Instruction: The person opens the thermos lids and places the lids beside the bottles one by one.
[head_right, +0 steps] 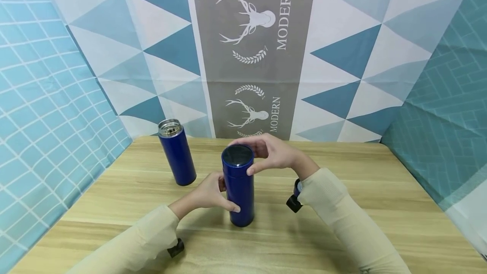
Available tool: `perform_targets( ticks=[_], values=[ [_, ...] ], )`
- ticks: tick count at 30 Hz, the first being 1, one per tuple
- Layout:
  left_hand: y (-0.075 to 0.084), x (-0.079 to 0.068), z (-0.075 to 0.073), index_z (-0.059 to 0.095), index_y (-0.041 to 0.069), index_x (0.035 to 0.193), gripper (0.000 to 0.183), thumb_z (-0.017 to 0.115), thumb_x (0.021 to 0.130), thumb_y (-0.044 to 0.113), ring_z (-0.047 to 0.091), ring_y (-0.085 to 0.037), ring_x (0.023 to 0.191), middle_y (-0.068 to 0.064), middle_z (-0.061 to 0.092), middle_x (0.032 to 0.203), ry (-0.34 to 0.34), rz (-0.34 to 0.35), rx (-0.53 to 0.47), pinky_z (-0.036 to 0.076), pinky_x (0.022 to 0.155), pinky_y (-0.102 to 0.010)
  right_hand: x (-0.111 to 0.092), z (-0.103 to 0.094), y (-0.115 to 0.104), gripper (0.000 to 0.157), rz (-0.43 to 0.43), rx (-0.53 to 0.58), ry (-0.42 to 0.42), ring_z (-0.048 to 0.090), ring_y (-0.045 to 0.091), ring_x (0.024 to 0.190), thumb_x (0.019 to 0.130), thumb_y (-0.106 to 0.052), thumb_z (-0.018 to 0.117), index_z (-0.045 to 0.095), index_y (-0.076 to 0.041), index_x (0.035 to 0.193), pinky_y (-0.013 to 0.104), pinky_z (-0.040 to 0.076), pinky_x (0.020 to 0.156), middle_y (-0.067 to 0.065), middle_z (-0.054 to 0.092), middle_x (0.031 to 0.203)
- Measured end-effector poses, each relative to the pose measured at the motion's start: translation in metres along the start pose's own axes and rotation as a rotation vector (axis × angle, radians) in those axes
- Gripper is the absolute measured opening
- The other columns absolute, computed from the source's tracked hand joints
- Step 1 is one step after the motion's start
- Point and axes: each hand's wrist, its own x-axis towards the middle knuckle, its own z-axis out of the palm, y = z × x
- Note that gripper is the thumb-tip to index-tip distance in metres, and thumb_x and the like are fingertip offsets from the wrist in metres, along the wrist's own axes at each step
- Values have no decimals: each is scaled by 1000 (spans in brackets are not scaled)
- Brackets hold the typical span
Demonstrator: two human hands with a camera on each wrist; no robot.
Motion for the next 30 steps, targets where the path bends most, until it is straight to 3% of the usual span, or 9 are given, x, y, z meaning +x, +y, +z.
perform_targets(
  ticks=[3, 9, 12, 17, 20, 25, 30],
  values=[
    [0, 1, -1, 65, -1, 114, 54, 86, 64, 3, 69, -5, 93, -19, 71, 109, -7, -4, -5, 56, 88, -22, 0, -1, 0, 66, 9, 8, -3, 55, 33, 125, 81, 5, 70, 37, 13, 138, 52, 44, 106, 18, 57, 135],
    [0, 1, -1, 64, -2, 115, 55, 86, 64, 3, 69, -6, 93, -20, 71, 110, -17, -7, -19, 57, 89, -25, -4, 5, -1, 67, 62, 28, 33, 50, 38, 128, 84, 5, 67, 34, 9, 142, 51, 41, 110, 29, 46, 139],
    [-1, 1, -1, 64, -2, 115, 56, 86, 64, 3, 69, -7, 93, -20, 71, 110, -10, -4, -18, 57, 88, -24, -7, 8, -1, 70, 56, 15, 51, 47, 38, 132, 86, 4, 65, 29, 9, 145, 50, 40, 110, 19, 42, 148],
    [-1, 1, -1, 64, -1, 116, 57, 87, 64, 4, 69, -8, 94, -19, 71, 111, -2, -9, -2, 57, 87, -22, -9, 11, -1, 74, 3, -12, 112, 48, 19, 135, 84, 6, 66, 26, 10, 145, 35, 43, 111, 1, 44, 150],
    [-1, 1, -2, 64, -1, 116, 58, 87, 63, 4, 70, -10, 96, -18, 71, 111, -3, -11, 4, 56, 88, -22, -11, 14, -4, 74, 8, -40, 163, 49, 9, 132, 82, 5, 69, 29, 10, 144, 26, 44, 109, 11, 45, 148],
    [0, 1, -3, 64, -1, 115, 57, 87, 63, 3, 70, -10, 95, -18, 71, 110, -5, 1, 7, 56, 88, -21, -13, 25, -14, 77, 106, -79, 276, 49, 3, 131, 81, -4, 75, 33, 6, 145, 21, 43, 108, 27, 40, 148],
    [-1, 1, -2, 64, -1, 116, 57, 87, 63, 3, 70, -7, 94, -19, 71, 110, -9, 15, 7, 57, 87, -21, -14, 38, -21, 80, 222, -134, 411, 50, 8, 132, 78, -13, 80, 38, -2, 145, 20, 44, 107, 16, 42, 150]
  ],
)
